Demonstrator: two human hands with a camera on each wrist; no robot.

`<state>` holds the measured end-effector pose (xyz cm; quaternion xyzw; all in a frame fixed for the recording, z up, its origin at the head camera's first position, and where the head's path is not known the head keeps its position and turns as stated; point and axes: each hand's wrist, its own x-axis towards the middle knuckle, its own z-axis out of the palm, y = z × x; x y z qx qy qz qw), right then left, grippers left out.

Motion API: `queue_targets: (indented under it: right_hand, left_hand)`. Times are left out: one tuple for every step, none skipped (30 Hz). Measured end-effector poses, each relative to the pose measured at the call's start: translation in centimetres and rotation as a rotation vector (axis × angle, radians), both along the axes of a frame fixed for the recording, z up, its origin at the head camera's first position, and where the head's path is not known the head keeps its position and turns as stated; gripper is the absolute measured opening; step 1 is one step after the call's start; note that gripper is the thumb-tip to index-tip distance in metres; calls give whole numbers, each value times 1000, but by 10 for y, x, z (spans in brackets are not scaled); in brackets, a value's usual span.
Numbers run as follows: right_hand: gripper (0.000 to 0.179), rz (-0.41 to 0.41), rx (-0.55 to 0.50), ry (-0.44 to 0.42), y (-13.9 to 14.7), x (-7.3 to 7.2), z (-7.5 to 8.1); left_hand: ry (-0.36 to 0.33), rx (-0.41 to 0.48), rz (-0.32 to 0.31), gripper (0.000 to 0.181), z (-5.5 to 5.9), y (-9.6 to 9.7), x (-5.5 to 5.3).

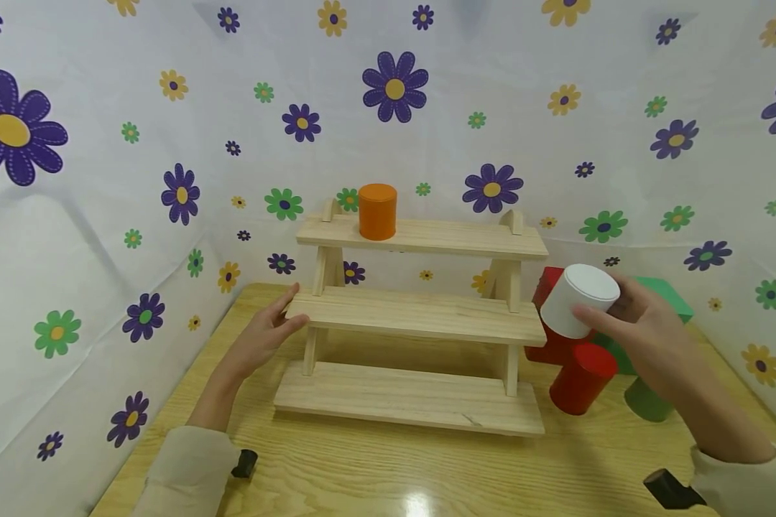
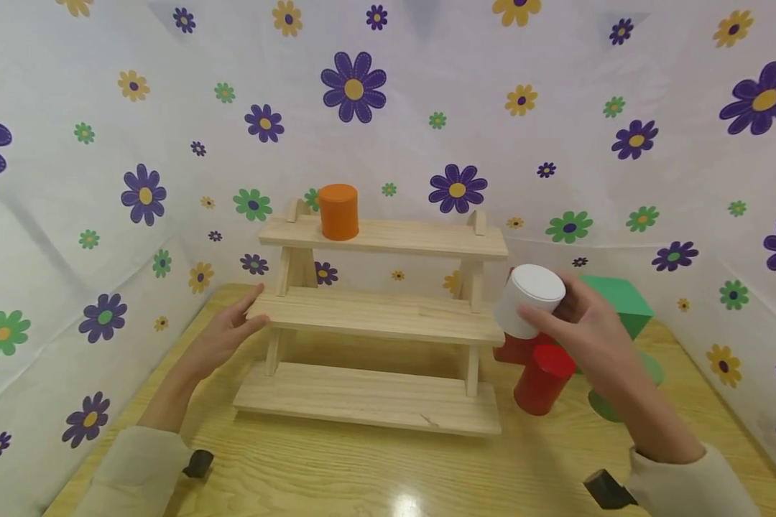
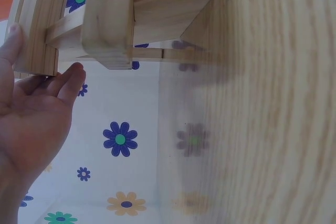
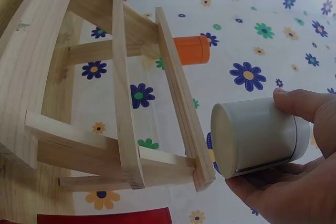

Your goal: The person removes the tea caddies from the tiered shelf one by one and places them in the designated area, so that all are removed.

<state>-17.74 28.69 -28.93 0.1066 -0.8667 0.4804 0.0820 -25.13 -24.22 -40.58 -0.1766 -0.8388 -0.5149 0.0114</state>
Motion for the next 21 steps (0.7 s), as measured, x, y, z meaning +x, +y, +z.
queue_targets:
  right_hand:
    - [67,15,-37,0,3,1,-2]
    - [65,39,-83,2,6,3,-5]
    - [62,45,-102,2,9,5,-7]
    - [61,55,-126,2,13,6,-9]
    - [60,72,-160,-2,16,8,-12]
    - [59,79,-178,-6,19,9,-14]
    - [59,83,-191,-10,21,11,-16]
    - [60,85,-194,-13,24,13,-18]
    - [60,77,-171,-9,26,14,-20]
    - [61,77,-164,-6,29,16,-22]
    - [62,68,-142,-4,31,18,-23]
    - [62,58,-116,-3,33,20,-25]
    - [61,54,-106,-3,36,22,-27]
    - [61,58,-117,-4,39,24,-29]
    - [60,49,-105,0,42,26,-31]
    - [58,51,-126,-2,45,28,-34]
    - [57,43,-118,-3,48,30,-36]
    - [56,37,-108,-6,51,32,-37]
    - [55,26,-92,-8,53,34,-38]
    - [54,9,-69,-9,56,36,-38]
    - [53,-11,-29,-4,57,38,-39]
  left_hand:
    - [-1,1,0,71,0,0,0]
    - [-3,1,0,71,0,0,0]
    - [-6,2,1,71,0,0,0]
    - [-7,3,1,71,0,0,0]
    - [-9,3,1,71,0,0,0]
    - [-10,3,2,72,0,0,-1]
    - [-10,2,2,72,0,0,-1]
    - [-10,0,3,72,0,0,-1]
    - [-8,-1,3,72,0,0,-1]
    - [-6,-2,3,72,0,0,-1]
    - [-5,-2,3,72,0,0,-1]
    - [-5,-2,3,72,0,0,-1]
    - [-4,-1,3,72,0,0,-2]
    - [-4,0,2,71,0,0,-2]
    - [-4,1,2,71,0,0,-1]
    - [-3,2,2,71,0,1,-1]
    - [-4,3,0,71,0,1,-1]
    - [-4,3,1,71,0,1,-1]
    - [-5,4,2,72,0,1,0]
    - [-6,6,3,72,0,1,0]
    - [-7,7,3,72,0,1,0]
